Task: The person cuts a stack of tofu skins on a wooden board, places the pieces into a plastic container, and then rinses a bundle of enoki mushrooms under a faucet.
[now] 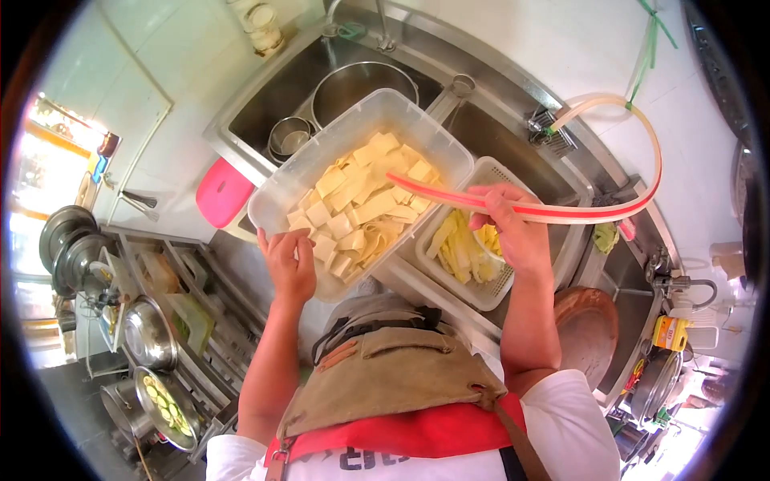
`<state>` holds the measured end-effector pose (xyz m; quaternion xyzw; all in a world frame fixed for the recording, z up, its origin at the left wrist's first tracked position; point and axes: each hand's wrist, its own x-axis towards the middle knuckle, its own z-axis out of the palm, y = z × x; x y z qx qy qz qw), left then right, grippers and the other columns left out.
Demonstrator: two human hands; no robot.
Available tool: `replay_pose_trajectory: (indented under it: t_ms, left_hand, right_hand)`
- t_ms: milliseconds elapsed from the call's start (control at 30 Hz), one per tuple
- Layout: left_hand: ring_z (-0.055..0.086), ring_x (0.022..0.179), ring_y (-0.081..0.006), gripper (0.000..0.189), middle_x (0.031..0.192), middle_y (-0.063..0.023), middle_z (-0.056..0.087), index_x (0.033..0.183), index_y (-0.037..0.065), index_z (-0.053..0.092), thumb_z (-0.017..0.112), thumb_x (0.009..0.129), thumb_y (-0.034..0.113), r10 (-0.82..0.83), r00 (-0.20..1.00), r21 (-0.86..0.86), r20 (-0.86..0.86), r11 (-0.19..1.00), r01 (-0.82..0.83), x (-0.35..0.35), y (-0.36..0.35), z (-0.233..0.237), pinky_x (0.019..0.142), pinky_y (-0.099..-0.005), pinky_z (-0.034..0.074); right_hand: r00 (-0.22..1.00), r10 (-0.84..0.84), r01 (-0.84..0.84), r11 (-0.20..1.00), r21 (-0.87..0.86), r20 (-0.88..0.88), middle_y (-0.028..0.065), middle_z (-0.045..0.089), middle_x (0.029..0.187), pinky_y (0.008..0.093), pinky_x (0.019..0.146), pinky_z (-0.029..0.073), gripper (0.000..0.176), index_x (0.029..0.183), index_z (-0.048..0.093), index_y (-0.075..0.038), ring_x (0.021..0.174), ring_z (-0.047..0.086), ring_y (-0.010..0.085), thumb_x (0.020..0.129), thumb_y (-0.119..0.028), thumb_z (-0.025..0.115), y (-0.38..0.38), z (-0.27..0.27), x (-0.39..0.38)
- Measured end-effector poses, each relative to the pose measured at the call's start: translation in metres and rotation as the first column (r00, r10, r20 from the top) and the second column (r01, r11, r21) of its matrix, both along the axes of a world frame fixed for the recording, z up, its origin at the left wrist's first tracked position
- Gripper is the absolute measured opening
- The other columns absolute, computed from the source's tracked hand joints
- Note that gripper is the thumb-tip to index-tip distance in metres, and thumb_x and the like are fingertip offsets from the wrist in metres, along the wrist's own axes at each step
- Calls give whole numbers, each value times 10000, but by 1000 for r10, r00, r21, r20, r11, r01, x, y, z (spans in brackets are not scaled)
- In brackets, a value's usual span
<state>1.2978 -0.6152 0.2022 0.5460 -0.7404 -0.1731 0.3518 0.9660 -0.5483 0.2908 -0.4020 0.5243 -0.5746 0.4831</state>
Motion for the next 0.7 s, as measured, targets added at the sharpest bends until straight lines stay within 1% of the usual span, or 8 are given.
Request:
replay_pose_trajectory:
  t_ms: [133, 333, 433, 533, 600, 633, 667, 700]
  left_hand:
    - [580, 859, -225, 131, 723, -17, 639, 894, 44, 653, 529, 850, 49, 4, 1000, -8, -12, 1000, -5, -2, 1, 4, 1141, -546, 146]
    - [579, 859, -227, 125, 741, -25, 639, 888, 35, 646, 528, 844, 38, 5, 1000, -9, -6, 1000, -5, -2, 1, 6, 1142, -549, 141]
    - [582, 868, -228, 121, 749, -28, 640, 892, 44, 649, 539, 841, 40, -7, 1000, -46, -11, 999, 7, -1, 0, 4, 1144, -541, 143]
    - [585, 882, -232, 106, 778, -37, 644, 886, 54, 653, 559, 838, 53, -3, 1000, -41, -18, 999, 2, 3, 2, -2, 1148, -529, 147]
    - [590, 884, -233, 101, 826, -57, 647, 899, 60, 651, 572, 836, 69, -16, 999, -22, 29, 1000, 17, 8, 2, -7, 1154, -517, 149]
    - [588, 876, -236, 108, 816, -53, 643, 907, 55, 647, 564, 840, 73, 4, 1000, 0, 24, 1000, -4, 8, 1, -11, 1156, -516, 143]
    - [584, 868, -242, 112, 800, -47, 641, 901, 50, 646, 552, 846, 76, 18, 1000, 87, 1, 996, -18, 8, 1, -12, 1159, -515, 136]
    - [584, 869, -239, 125, 783, -45, 638, 902, 45, 645, 536, 851, 74, 13, 1000, 37, -7, 999, -13, 11, 0, -21, 1161, -516, 131]
  right_hand:
    - [1000, -16, 16, 1000, 2, 12, 99, 658, 861, 261, 675, 495, 326, 1029, 640, 68, 718, 598, 144, 954, -245, 588, -1, 3, 3]
    - [999, 9, -8, 1000, 24, -45, 102, 667, 870, 261, 679, 500, 332, 1017, 647, 59, 715, 607, 140, 941, -261, 603, -1, 5, 3]
    - [999, -8, 9, 999, 35, -41, 103, 672, 868, 262, 665, 506, 316, 1015, 650, 55, 713, 620, 137, 931, -248, 619, 0, 6, 4]
    - [999, 19, -17, 999, -28, 48, 84, 676, 855, 258, 627, 507, 282, 1016, 656, 37, 706, 629, 131, 925, -229, 628, -1, -4, 5]
    - [1000, 26, -26, 995, 95, -6, 62, 677, 842, 252, 601, 506, 259, 1012, 660, 16, 706, 633, 124, 919, -225, 637, 1, 13, 10]
    - [998, 52, -46, 992, 120, -46, 51, 675, 836, 247, 607, 505, 254, 1011, 662, 5, 712, 634, 117, 919, -231, 638, 0, 10, 8]
    - [993, 86, -74, 986, 147, -79, 40, 673, 831, 242, 613, 504, 249, 1011, 663, -6, 717, 635, 110, 920, -236, 639, -1, 6, 5]
    - [993, 84, -75, 991, 108, -87, 37, 670, 829, 241, 621, 503, 254, 1011, 663, -7, 721, 634, 105, 918, -242, 641, 1, 8, 5]
